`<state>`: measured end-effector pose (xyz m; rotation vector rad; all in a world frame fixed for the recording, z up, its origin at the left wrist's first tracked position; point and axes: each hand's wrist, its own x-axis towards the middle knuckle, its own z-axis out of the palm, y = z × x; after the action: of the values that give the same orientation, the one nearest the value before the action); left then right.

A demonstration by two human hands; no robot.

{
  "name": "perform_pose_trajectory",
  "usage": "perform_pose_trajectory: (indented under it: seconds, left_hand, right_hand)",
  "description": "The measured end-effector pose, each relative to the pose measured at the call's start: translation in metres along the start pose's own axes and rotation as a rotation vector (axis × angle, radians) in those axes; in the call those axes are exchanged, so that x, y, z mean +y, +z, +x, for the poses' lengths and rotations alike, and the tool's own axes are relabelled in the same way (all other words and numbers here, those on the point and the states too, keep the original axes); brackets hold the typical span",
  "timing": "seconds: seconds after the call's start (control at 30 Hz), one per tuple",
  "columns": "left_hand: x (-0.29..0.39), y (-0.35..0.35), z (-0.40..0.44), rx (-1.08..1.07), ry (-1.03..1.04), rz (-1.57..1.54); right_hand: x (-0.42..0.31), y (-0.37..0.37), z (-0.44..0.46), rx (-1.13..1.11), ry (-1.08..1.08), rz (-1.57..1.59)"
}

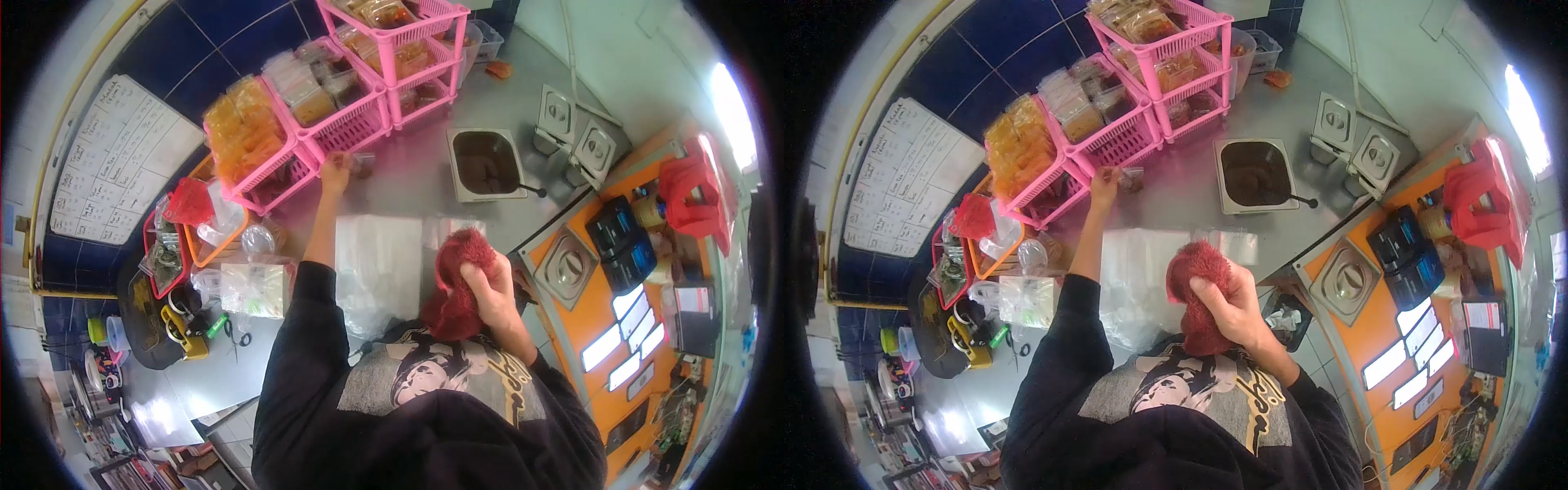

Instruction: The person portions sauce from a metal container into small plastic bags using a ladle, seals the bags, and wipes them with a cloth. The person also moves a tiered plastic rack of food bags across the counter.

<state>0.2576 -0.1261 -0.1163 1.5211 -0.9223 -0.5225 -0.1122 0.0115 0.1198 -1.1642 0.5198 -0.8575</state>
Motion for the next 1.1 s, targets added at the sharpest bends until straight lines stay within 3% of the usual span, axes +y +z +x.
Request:
perform_pose_trajectory:
  seconds: [0.03,0.07,0.1,0.17,0.23,0.3,0.37,0.4,0.47,0.5,0.53,0.6,0.63,0.73,0.9,0.93,1.0,1.03,1.1]
  left_hand:
    - [-0.008,-0.001,0.001,0.045,0.158,0.259]
    - [-0.016,-0.004,0.002,0.046,0.142,0.283]
    - [0.0,-0.003,-0.006,0.057,0.138,0.284]
    - [0.073,-0.004,-0.046,0.231,0.125,0.652]
    - [0.111,-0.008,-0.074,0.308,0.027,0.169]
    - [0.171,-0.003,-0.114,0.256,-0.267,-0.977]
    - [0.195,-0.005,-0.144,0.113,-0.524,-1.701]
    - [0.203,0.0,-0.154,0.147,-0.508,-1.702]
    - [0.221,0.014,-0.167,0.093,-0.366,-1.532]
    - [0.23,0.019,-0.172,0.069,-0.363,-1.453]
    - [0.224,0.024,-0.17,-0.284,-0.096,-1.682]
    - [0.21,0.038,-0.178,0.016,-0.038,-1.064]
    - [0.209,0.038,-0.175,0.111,-0.081,-0.944]
    - [0.216,0.024,-0.173,0.252,-0.164,-1.059]
    - [0.229,-0.002,-0.194,0.374,-0.234,-1.186]
    - [0.229,-0.004,-0.196,0.385,-0.24,-1.183]
    - [0.228,0.004,-0.2,0.403,-0.268,-1.14]
    - [0.228,0.009,-0.205,0.405,-0.285,-1.111]
    - [0.227,0.016,-0.204,0.42,-0.308,-1.06]
  right_hand:
    - [-0.002,-0.005,0.003,-0.052,-0.043,0.01]
    - [-0.006,-0.008,0.008,-0.062,-0.038,0.009]
    - [-0.011,-0.009,0.014,-0.079,-0.069,-0.018]
    - [-0.022,-0.009,0.023,-0.11,-0.092,-0.044]
    - [-0.035,-0.003,0.032,-0.01,-0.146,-0.11]
    - [-0.042,0.002,0.049,-0.029,-0.233,0.021]
    - [-0.048,0.01,0.069,0.039,-0.346,0.195]
    - [-0.051,0.014,0.078,0.067,-0.407,0.276]
    - [-0.037,0.033,0.093,0.275,-0.546,0.147]
    - [-0.023,0.042,0.098,0.219,-0.621,-0.013]
    - [-0.008,0.052,0.104,0.17,-0.706,-0.164]
    - [0.032,0.057,0.104,-0.135,-0.683,-0.368]
    - [0.053,0.059,0.104,-0.242,-0.655,-0.431]
    - [0.089,0.056,0.089,-0.309,-0.64,-0.513]
    - [0.097,0.048,0.076,-0.743,-0.64,-0.551]
    - [0.1,0.047,0.082,-0.739,-0.639,-0.551]
    - [0.105,0.047,0.099,-0.447,-0.828,-0.682]
    - [0.105,0.048,0.101,-0.452,-0.822,-0.677]
    - [0.102,0.052,0.101,-0.612,-0.348,-0.394]
